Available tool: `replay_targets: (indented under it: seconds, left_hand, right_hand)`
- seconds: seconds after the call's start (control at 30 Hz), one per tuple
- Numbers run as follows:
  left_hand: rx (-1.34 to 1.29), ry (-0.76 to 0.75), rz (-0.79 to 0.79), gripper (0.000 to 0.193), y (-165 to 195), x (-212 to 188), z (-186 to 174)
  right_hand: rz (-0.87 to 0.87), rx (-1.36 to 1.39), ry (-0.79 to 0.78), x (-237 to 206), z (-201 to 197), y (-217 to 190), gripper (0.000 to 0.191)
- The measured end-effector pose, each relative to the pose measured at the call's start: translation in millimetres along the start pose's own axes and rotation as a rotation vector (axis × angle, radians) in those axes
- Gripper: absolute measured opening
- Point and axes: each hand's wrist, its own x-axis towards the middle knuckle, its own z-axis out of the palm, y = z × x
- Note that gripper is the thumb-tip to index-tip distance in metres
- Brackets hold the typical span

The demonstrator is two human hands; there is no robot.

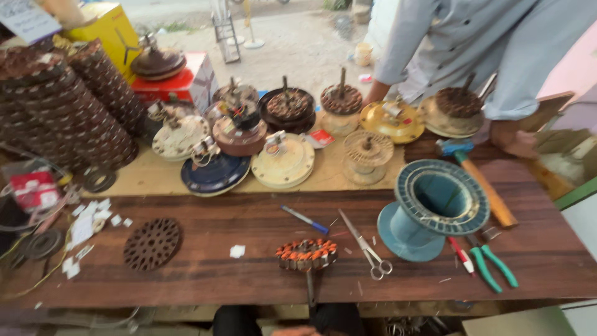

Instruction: The person sits at a workbench and fits small white insulating wedges into the copper slots of a motor armature, pressing each piece in by hand and turning the armature to reach new slots. They occasionally pick up small pieces from the bench and use scissors to trim material while working around the rotor.

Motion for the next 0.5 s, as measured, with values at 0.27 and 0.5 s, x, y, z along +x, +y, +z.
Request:
replay_targets:
  seconds: [0.27, 0.5]
  left_hand:
    - [0.349, 0.138, 0.111, 0.026, 69, 25, -75]
    - [0.571, -0.001, 0.153, 0.064, 53, 65, -96]
  right_hand:
    - [-0.07, -0.04, 0.09, -17, 24, 9, 0.012]
    - [0.084, 0.051, 0.308, -35, 28, 6, 0.016]
